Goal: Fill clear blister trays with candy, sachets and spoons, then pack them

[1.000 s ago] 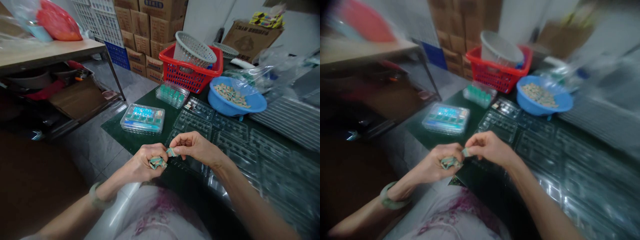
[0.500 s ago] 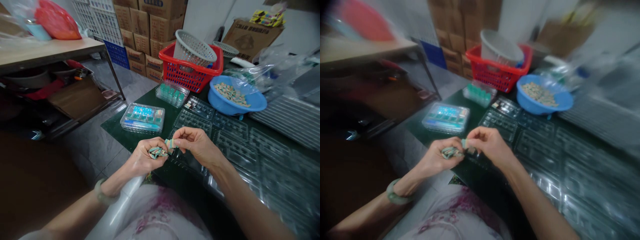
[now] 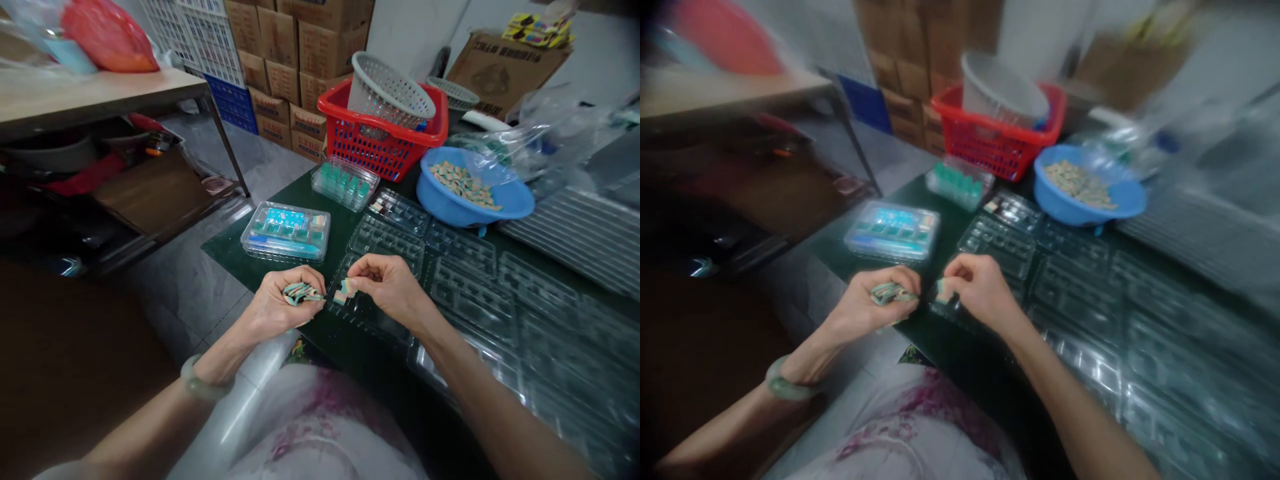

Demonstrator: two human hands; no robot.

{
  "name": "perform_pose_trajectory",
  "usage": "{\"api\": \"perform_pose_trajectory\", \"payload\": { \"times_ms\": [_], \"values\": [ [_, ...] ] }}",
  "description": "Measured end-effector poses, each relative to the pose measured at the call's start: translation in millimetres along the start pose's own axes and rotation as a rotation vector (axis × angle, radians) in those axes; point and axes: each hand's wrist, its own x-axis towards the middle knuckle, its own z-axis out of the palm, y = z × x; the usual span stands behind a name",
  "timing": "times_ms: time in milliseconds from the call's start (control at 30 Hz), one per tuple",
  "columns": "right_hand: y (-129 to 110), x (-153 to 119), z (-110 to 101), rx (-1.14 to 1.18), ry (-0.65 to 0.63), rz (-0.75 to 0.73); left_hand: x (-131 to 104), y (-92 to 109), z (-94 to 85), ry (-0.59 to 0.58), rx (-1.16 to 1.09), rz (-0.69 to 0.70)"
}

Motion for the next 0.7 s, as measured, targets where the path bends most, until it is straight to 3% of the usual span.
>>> {"api": "perform_pose_trajectory", "payload": {
  "times_ms": [100, 200, 333, 567, 700],
  "values": [
    [12.8, -5.3, 13.3, -0.286, 0.061, -0.006, -1.9, -3.9, -1.2, 0.046, -0.064, -0.04],
    [19.7, -13.0, 32.6, -0.58, 0.198, -0.108, -1.7, -3.9, 1.2, 0.065, -0.079, -0.055],
    [23.7, -19.8, 48.5, -0.805, 0.303, -0.223, -0.9, -3.7, 6.1, 0.076, -0.064, -0.066],
    [18.3, -27.6, 41.6, -0.973, 0.337, -0.178, -2.8, -7.5, 8.0, 0.119, -0.083, -0.142],
    [15.3, -32.5, 37.0, -1.026, 0.292, -0.256, -2.3, -8.7, 7.8, 0.136, -0.17, -0.183]
  ]
}}
